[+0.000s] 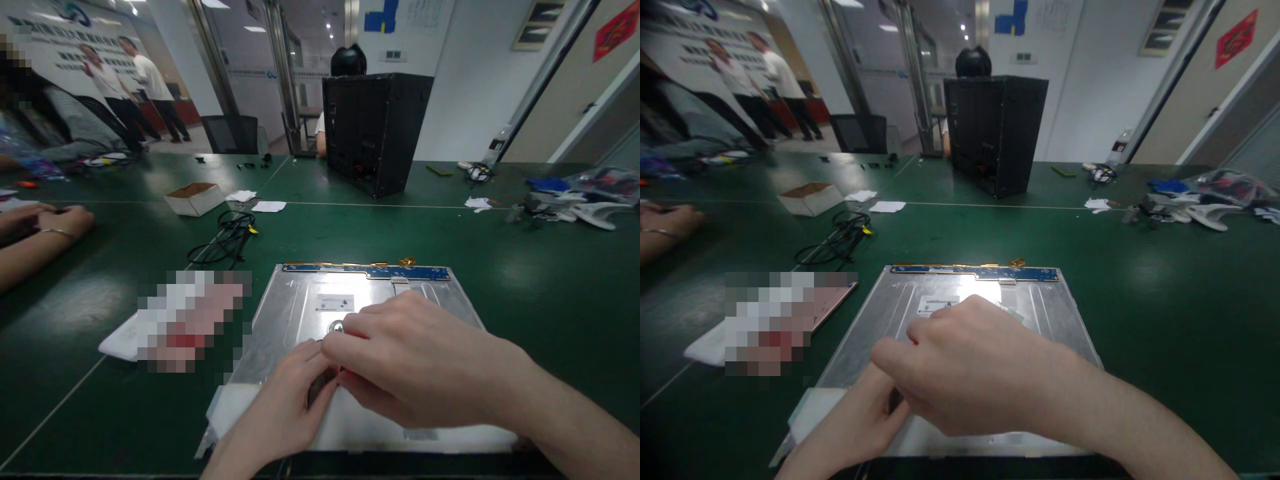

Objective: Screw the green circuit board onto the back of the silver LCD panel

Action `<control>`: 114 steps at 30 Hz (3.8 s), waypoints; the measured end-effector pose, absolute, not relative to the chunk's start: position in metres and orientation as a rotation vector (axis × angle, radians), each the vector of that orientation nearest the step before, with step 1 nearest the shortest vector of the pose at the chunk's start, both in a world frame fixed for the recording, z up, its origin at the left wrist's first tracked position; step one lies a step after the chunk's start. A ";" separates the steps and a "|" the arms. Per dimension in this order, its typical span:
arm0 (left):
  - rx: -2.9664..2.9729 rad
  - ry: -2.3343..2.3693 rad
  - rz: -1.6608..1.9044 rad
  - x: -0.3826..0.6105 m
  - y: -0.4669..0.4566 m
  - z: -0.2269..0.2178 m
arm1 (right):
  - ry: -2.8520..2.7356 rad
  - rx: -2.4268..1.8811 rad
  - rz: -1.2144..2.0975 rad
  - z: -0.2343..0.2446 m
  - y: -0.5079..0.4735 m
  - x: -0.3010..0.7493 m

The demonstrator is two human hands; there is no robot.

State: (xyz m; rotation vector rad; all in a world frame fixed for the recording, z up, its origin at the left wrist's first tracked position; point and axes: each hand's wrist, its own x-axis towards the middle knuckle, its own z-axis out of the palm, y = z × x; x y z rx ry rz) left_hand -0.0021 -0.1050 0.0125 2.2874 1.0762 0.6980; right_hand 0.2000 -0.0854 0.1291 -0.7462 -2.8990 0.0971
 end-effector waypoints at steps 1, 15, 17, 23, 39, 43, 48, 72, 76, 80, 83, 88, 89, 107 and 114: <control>2.285 1.077 0.694 -0.002 -0.105 0.013 | -2.895 -0.736 0.127 0.130 -0.086 0.200; 2.256 1.085 0.662 -0.002 -0.106 0.015 | -2.919 -0.752 0.079 0.129 -0.085 0.201; 2.248 1.090 0.653 -0.002 -0.105 0.016 | -2.913 -0.737 0.119 0.131 -0.087 0.200; 2.248 1.080 0.662 -0.003 -0.105 0.014 | -2.911 -0.758 0.168 0.132 -0.087 0.200; 2.246 1.094 0.655 -0.001 -0.105 0.016 | -2.902 -0.755 0.159 0.131 -0.087 0.201; 2.250 1.077 0.673 -0.002 -0.106 0.015 | -2.903 -0.785 0.150 0.130 -0.085 0.201; 2.238 1.099 0.664 -0.003 -0.105 0.013 | -2.929 -0.769 0.076 0.129 -0.085 0.200; 2.271 1.103 0.668 -0.004 -0.105 0.013 | -2.915 -0.725 0.167 0.132 -0.088 0.199; 2.260 1.102 0.661 -0.004 -0.105 0.013 | -2.895 -0.749 0.165 0.131 -0.087 0.199; 2.241 1.061 0.663 -0.004 -0.105 0.013 | -2.897 -0.794 0.140 0.130 -0.086 0.200; 2.251 1.057 0.678 -0.004 -0.105 0.013 | -2.910 -0.783 0.112 0.130 -0.085 0.201; 2.267 1.087 0.657 -0.004 -0.105 0.014 | -2.895 -0.756 0.143 0.130 -0.087 0.199; 2.263 1.089 0.656 -0.004 -0.105 0.014 | -2.892 -0.746 0.162 0.130 -0.087 0.199; 2.263 1.082 0.696 -0.002 -0.106 0.013 | -2.889 -0.751 0.156 0.130 -0.087 0.200; 2.273 1.063 0.702 -0.002 -0.105 0.012 | -2.890 -0.777 0.144 0.128 -0.086 0.201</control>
